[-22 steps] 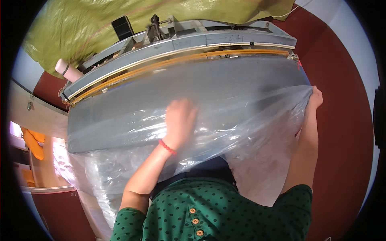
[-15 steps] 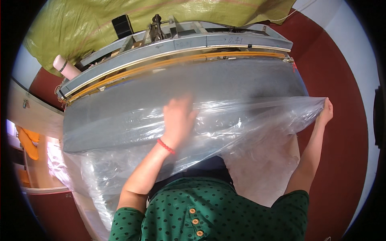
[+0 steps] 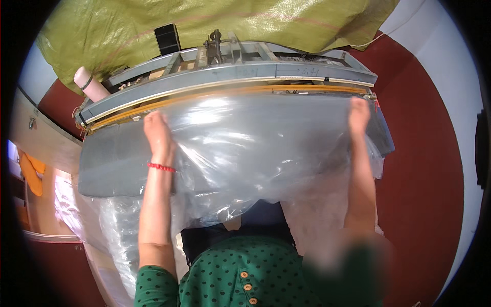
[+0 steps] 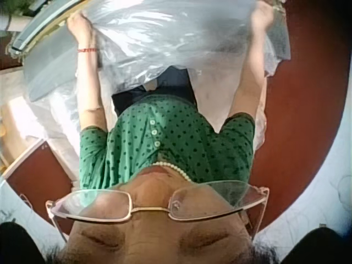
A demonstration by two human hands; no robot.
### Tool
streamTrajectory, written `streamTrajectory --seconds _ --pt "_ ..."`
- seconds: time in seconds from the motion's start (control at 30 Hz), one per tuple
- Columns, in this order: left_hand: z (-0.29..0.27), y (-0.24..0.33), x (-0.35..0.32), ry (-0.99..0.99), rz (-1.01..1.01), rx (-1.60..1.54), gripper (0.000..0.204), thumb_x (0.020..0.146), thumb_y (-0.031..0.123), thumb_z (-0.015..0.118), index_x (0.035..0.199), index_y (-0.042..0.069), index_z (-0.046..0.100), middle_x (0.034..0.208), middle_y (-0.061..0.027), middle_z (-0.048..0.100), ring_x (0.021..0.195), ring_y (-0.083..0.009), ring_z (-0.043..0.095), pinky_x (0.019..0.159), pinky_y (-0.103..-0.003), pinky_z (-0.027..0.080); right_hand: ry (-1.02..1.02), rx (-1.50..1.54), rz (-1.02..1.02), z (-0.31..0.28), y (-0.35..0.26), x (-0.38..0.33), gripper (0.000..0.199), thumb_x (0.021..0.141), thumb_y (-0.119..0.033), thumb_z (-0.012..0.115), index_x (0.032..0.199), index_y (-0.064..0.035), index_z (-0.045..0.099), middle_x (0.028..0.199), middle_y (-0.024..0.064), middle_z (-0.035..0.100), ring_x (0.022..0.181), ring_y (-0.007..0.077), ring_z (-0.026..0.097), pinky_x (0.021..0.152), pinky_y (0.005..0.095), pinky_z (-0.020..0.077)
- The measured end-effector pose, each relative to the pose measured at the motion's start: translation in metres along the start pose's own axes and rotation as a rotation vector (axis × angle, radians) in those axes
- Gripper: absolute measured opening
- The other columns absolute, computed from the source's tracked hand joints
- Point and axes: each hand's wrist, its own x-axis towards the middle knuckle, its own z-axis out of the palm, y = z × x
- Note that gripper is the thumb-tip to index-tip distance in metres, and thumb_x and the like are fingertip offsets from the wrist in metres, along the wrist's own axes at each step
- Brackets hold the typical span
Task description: Operates a heat-sealing machine to seal the edges of large plastic bags.
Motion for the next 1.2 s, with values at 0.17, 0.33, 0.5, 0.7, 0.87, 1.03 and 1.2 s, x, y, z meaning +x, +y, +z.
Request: streamTrajectory --seconds 0.17,0.33,0.5,0.7,0.87,1.03,1.2 --pt "-0.053 -0.044 0.091 0.164 0.384 0.454 0.021 0.086 0.020 0.046 0.079 0.001 0.052 0.067 -0.0035 0.051 0.062 -0.0112 0.044 0.059 -0.027 0.040 -0.118 0.358 0.169 0.122 -0.014 -0.024 0.018 0.080 -0.017 0.063 0.076 -0.0019 0.055 0.064 0.0018 0.055 0.062 0.0086 0.049 0.062 0.0245 0.0428" --pt "-0.048 -0.038 0.091 0.178 0.353 0.428 0.021 0.082 0.020 0.054 0.071 0.002 0.052 0.062 -0.0014 0.052 0.058 -0.0090 0.045 0.057 -0.025 0.040 0.054 0.402 0.278 0.132 -0.033 -0.024 0.017 0.077 -0.013 0.066 0.073 -0.0022 0.053 0.063 0.0011 0.056 0.057 0.0080 0.050 0.058 0.0225 0.0425" --pt "-0.050 -0.032 0.090 0.285 0.209 0.357 0.015 0.080 0.016 0.054 0.080 0.002 0.049 0.071 -0.0039 0.053 0.060 -0.0106 0.047 0.059 -0.025 0.042 0.128 0.368 0.272 0.127 -0.027 -0.022 0.015 0.077 -0.009 0.063 0.077 -0.0040 0.049 0.062 0.0027 0.054 0.051 0.0092 0.049 0.048 0.0238 0.0417" --pt "-0.051 -0.023 0.093 0.313 0.139 -0.019 0.012 0.085 0.013 0.042 0.081 0.003 0.048 0.081 -0.0098 0.053 0.059 -0.0140 0.050 0.053 -0.027 0.046 0.089 0.710 0.475 0.115 -0.043 -0.013 0.012 0.079 -0.001 0.051 0.089 -0.0036 0.045 0.063 0.0059 0.053 0.045 0.0103 0.048 0.035 0.0253 0.0384" --pt "-0.056 0.010 0.077 0.079 -0.007 -0.080 0.026 0.089 0.024 0.043 0.074 0.006 0.051 0.062 -0.0024 0.052 0.047 -0.0098 0.045 0.043 -0.021 0.041 0.027 0.717 0.414 0.111 -0.037 -0.019 0.014 0.078 -0.002 0.054 0.090 -0.0048 0.047 0.064 0.0038 0.053 0.050 0.0096 0.049 0.042 0.0230 0.0402" --pt "-0.080 0.031 0.050 -0.347 -0.109 0.473 0.031 0.090 0.029 0.045 0.068 0.007 0.054 0.056 0.0018 0.047 0.048 -0.0086 0.041 0.043 -0.023 0.030 -0.088 0.242 0.002 0.056 -0.038 -0.024 0.012 0.075 -0.012 0.066 0.080 -0.0041 0.059 0.065 0.0016 0.056 0.059 0.0106 0.053 0.057 0.0242 0.0430" --pt "-0.037 0.059 -0.030 -0.744 -0.027 0.285 0.019 0.087 0.024 0.053 0.077 0.008 0.054 0.063 0.0051 0.045 0.056 -0.0041 0.041 0.052 -0.018 0.032 0.196 -0.223 0.233 -0.031 0.009 -0.023 0.022 0.075 -0.026 0.067 0.076 -0.0047 0.061 0.075 0.0084 0.062 0.070 0.0166 0.057 0.069 0.0307 0.0449"
